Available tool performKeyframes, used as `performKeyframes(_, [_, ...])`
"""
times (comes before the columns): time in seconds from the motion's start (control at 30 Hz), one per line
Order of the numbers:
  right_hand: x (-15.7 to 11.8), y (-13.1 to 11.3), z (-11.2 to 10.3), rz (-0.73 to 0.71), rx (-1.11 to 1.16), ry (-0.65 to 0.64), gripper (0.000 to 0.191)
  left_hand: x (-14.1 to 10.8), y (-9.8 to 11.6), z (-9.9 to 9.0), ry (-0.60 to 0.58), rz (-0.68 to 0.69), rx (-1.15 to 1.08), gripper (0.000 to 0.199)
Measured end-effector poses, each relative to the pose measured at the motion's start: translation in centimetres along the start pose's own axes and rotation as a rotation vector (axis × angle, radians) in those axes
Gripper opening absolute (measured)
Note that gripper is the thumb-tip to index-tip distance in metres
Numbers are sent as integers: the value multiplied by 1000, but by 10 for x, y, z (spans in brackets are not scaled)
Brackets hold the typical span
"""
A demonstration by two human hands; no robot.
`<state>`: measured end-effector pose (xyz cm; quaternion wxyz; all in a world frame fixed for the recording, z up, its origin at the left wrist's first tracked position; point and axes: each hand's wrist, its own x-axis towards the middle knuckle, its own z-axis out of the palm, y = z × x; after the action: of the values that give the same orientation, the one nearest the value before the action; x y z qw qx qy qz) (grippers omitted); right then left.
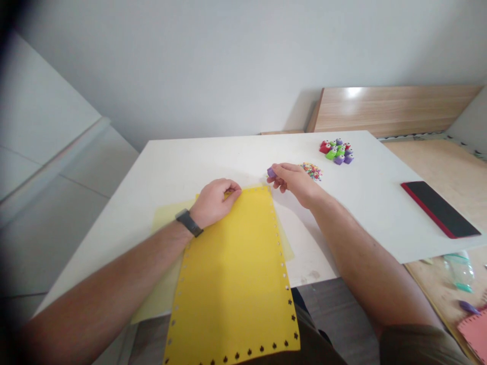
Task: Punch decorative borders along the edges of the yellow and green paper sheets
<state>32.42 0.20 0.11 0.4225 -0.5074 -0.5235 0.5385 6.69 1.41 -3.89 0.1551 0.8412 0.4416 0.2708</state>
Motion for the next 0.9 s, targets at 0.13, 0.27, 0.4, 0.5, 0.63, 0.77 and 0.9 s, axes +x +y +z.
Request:
performKeyframes(0.13, [-1, -5, -1, 37, 3, 23, 36, 0, 0, 0, -2, -10, 1, 15])
performKeyframes(0.27, [2, -3, -5, 76, -44, 91, 38, 0, 0, 0, 0, -8, -5, 15])
performKeyframes(0.4, [8, 4, -10, 94, -92, 130, 42, 0, 0, 0, 1, -3, -12, 15])
performKeyframes(0.5, [9, 8, -10, 93, -117, 135, 43, 0, 2, -2, 1, -4, -26, 14])
performKeyframes(0.63, [9, 9, -10, 94, -117, 145, 45, -1, 5, -3, 0, -3, -23, 13])
performKeyframes(0.77, [9, 8, -10, 106, -79, 146, 46, -1, 5, -4, -9, -1, -11, 15])
performKeyframes(0.9, [8, 4, -8, 140, -4, 129, 48, -1, 5, -4, -8, -5, -9, 15])
